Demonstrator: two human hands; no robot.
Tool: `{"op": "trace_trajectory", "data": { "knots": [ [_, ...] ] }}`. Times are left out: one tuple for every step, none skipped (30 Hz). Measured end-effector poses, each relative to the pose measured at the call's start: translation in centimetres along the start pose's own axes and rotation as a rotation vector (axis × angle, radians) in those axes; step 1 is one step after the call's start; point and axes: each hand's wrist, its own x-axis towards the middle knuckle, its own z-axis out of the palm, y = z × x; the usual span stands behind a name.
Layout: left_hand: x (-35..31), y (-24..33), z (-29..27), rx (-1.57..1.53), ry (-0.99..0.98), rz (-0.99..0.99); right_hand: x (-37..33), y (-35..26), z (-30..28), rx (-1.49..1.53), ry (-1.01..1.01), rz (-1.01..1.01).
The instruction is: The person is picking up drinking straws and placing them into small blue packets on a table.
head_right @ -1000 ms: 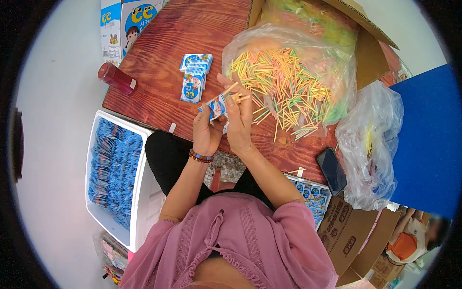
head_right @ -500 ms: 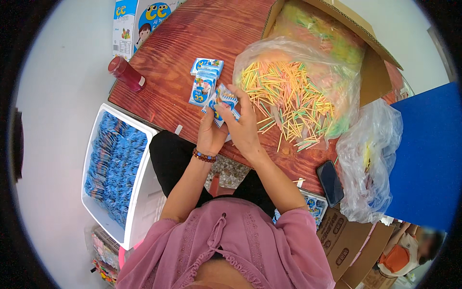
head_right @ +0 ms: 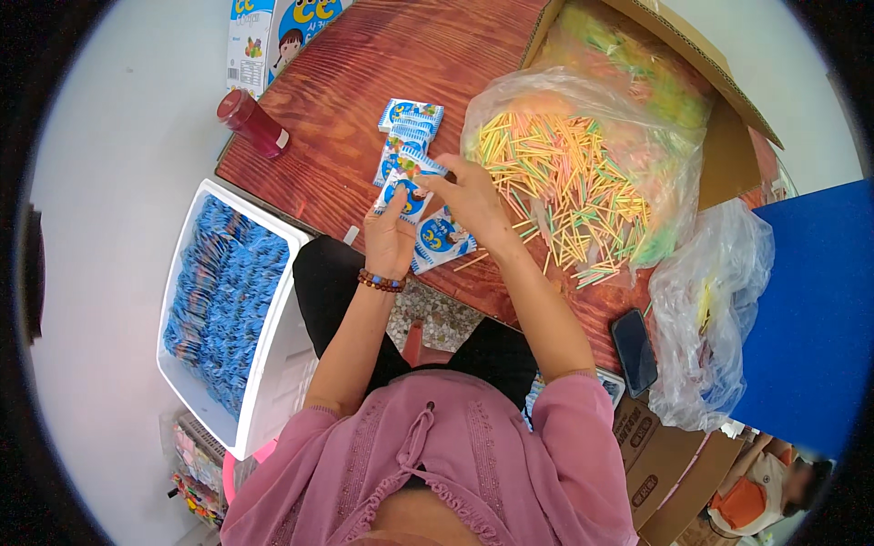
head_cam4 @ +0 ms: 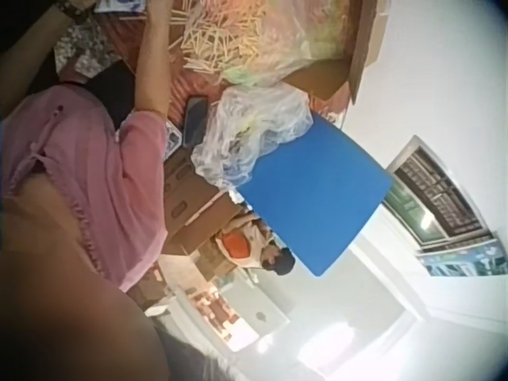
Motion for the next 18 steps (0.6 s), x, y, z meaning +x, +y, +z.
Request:
{"op": "trace_trajectory", "data": {
  "knots": [
    [0.4,0.3,-0.5,0.004,0.001,0.005,0.8,0.3,0.8,-0.047,0.035,-0.06],
    [0.8,0.5,-1.2,0.128,0.081,0.098,1.7,0.6,1.4,-0.043,0.033,-0.058],
    [1.0,0.6,-1.5,0.252,0.156,0.192,2.7,0.7,1.8,-0.028,0.022,-0.024],
    [1.1,0.6,-1.7,0.255,0.156,0.192,4.0,1.1,2.1,-0.012,0.011,0.009],
    [1.3,0.3,-1.7,0.383,0.257,0.341,5.8,3.0,1.9,-0.193,0.024,-0.001],
    [1.6,0.4,-2.0,0.51,0.364,0.499,6.7,3.3,2.2,-0.188,0.025,-0.001],
    [1.4,0.7,-2.8,0.64,0.335,0.504,7.3,3.8,2.3,-0.371,0.089,-0.026],
    [1.1,0.9,-3.3,0.644,0.341,0.504,7.7,4.0,2.7,-0.554,0.145,-0.053],
    [0.7,1.0,-3.8,0.81,0.312,0.509,7.8,4.3,2.8,-0.55,0.14,-0.049],
    [0.3,1.0,-4.2,0.976,0.28,0.508,7.8,4.7,2.8,-0.507,0.164,-0.029],
    [-0.5,1.0,-4.1,0.979,0.286,0.498,7.6,4.9,2.9,-0.465,0.186,-0.004],
    [-1.3,0.9,-3.9,1.176,0.242,0.47,7.4,5.1,2.9,-0.465,0.182,0.008],
    [-2.0,0.6,-3.6,1.371,0.19,0.436,7.4,5.4,2.8,-0.452,0.21,-0.022],
    [-2.6,0.4,-3.3,1.563,0.131,0.401,7.4,5.5,2.7,-0.44,0.239,-0.055],
    [-2.7,-0.1,-3.2,1.573,0.112,0.473,7.3,5.5,2.3,-0.539,0.282,-0.144],
    [-2.8,-0.2,-3.4,1.572,0.107,0.461,6.3,5.8,1.6,-0.542,0.283,-0.132],
    [-2.6,-0.3,-3.6,1.667,0.097,0.476,5.0,4.7,0.9,-0.563,0.29,-0.207],
    [-2.5,-0.4,-3.8,1.765,0.086,0.495,3.8,3.9,0.2,-0.582,0.296,-0.285]
  ]
}}
